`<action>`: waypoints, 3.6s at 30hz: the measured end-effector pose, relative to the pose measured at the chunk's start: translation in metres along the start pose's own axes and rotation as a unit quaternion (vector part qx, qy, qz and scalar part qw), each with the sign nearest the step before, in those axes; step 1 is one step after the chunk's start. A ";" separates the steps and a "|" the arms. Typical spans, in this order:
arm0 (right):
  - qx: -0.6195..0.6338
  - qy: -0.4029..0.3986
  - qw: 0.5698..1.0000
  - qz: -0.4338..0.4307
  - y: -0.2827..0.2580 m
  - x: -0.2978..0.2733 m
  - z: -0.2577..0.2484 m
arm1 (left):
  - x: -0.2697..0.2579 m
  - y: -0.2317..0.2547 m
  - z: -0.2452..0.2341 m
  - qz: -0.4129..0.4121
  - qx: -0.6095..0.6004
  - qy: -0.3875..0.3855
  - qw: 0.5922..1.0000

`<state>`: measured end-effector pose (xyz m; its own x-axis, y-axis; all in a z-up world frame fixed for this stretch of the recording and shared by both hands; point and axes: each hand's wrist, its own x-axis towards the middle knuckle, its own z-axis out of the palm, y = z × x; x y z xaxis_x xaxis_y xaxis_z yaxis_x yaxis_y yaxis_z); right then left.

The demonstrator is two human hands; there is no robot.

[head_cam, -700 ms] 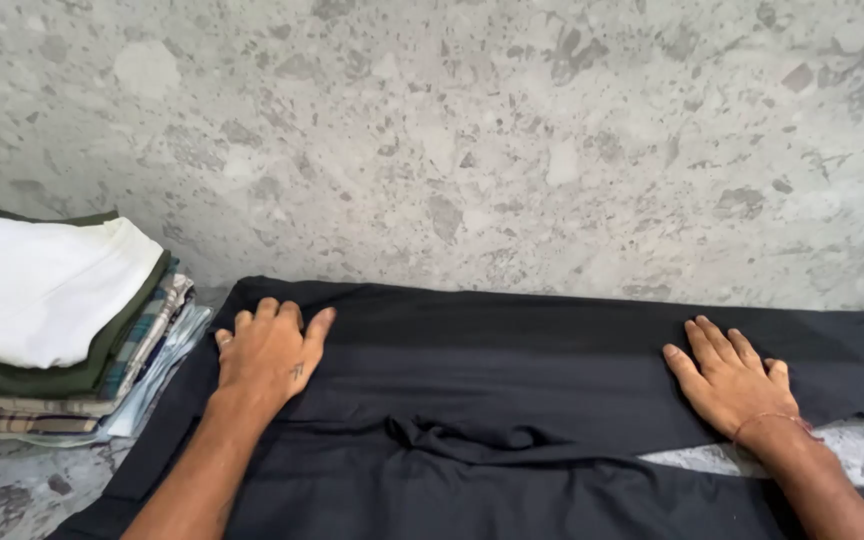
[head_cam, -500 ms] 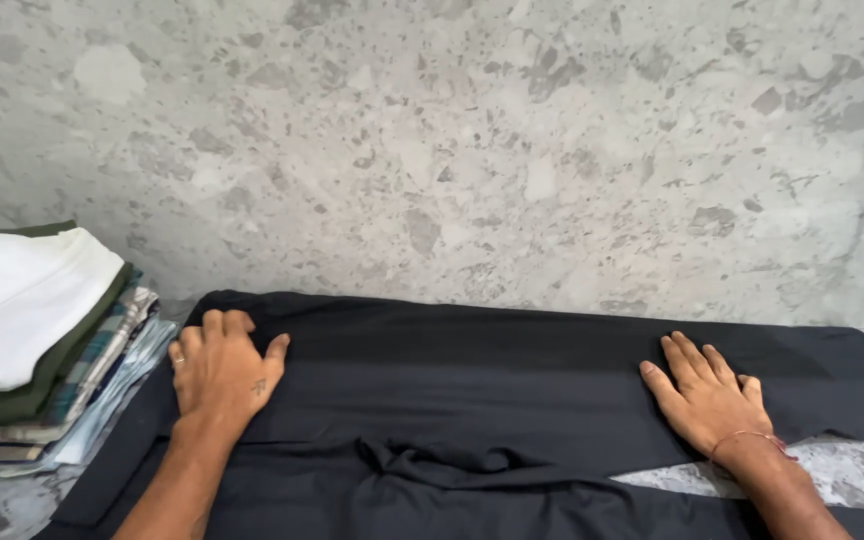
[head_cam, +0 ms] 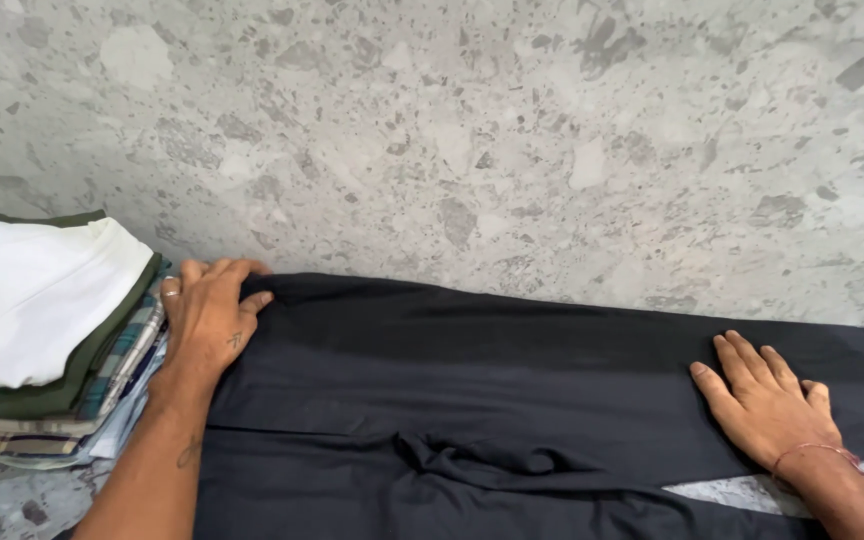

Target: Folding a pair of black trousers and a white tank top on a counter.

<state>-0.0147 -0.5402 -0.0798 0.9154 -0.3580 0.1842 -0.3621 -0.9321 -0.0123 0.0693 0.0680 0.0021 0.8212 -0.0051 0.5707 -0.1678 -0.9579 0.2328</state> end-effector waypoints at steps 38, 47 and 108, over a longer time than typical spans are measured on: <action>0.170 0.048 0.956 -0.235 -0.105 -0.059 -0.088 | -0.063 0.191 0.020 0.135 0.023 -0.220 0.966; 0.220 -0.102 0.862 -0.445 -0.220 -0.073 -0.100 | -0.064 0.185 0.020 0.138 0.058 -0.293 0.944; 0.024 0.306 0.880 -0.361 -0.070 -0.257 0.001 | -0.178 0.248 -0.021 0.328 -0.259 0.018 0.908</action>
<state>-0.2243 -0.3834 -0.1271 0.6317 0.4127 0.6562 0.2966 -0.9108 0.2873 -0.1303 -0.1622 -0.0250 0.4339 -0.5079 0.7442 -0.8568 -0.4880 0.1664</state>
